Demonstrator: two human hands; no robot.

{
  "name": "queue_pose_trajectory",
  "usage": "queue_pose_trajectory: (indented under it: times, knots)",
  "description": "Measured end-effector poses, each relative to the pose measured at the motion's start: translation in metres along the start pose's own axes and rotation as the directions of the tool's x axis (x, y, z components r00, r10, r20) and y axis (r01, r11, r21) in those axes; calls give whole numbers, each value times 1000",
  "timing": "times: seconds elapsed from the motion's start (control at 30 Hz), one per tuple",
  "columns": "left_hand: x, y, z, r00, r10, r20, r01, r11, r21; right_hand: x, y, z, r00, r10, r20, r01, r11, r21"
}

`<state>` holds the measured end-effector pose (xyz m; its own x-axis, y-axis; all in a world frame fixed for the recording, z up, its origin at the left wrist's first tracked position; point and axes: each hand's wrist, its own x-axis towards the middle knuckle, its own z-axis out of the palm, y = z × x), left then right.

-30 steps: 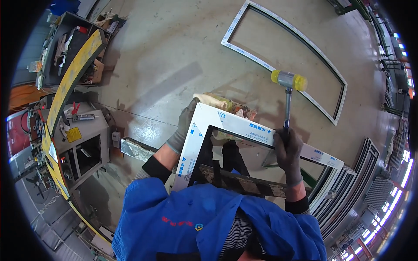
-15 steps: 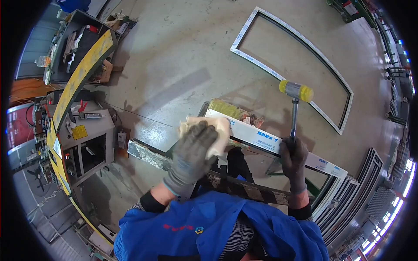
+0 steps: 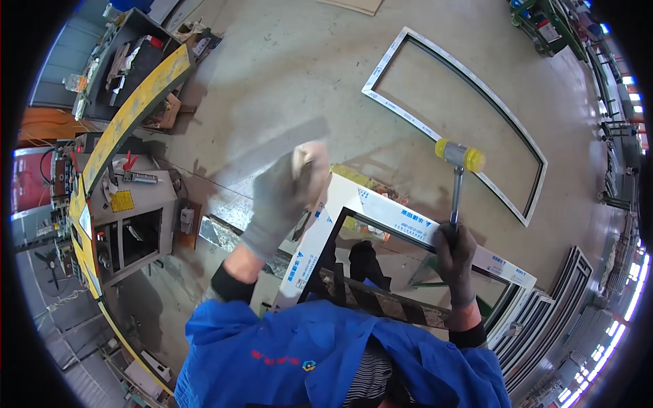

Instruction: Assembling and processing components of window frames using a rubber mallet and an industrial fabrication machine.

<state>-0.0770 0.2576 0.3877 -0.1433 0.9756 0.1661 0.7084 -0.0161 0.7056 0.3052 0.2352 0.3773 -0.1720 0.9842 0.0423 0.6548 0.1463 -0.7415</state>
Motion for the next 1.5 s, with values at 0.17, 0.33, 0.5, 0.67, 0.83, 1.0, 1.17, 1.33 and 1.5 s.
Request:
queue_pose_trajectory:
  times: [0.17,0.33,0.5,0.67,0.83,1.0,1.17,1.33,1.5]
  knots:
    - [-33,36,-62,885,83,458,-73,997,-41,-7,-10,-3,988,-146,53,148,988,-38]
    - [-28,34,-12,790,241,563,-421,882,213,5,-42,7,953,-283,103,278,958,66]
    - [-36,35,-3,821,210,531,-402,872,278,17,-62,3,911,-266,315,275,961,18]
    - [-49,30,0,870,267,414,-412,856,313,33,-68,14,893,-278,355,250,960,125]
    - [-59,24,1,821,342,457,-486,838,248,36,-72,9,848,-364,385,348,931,116]
    - [-59,27,-1,816,313,486,-459,862,216,42,-74,10,811,-369,454,393,919,45]
    - [-60,24,-3,831,310,463,-458,853,250,45,-85,-6,832,-278,480,316,949,1]
    - [-63,23,-1,837,328,439,-453,864,219,44,-90,-2,819,-311,483,351,936,6]
    - [-68,21,3,844,341,414,-452,867,208,41,-88,-1,820,-317,476,338,940,44]
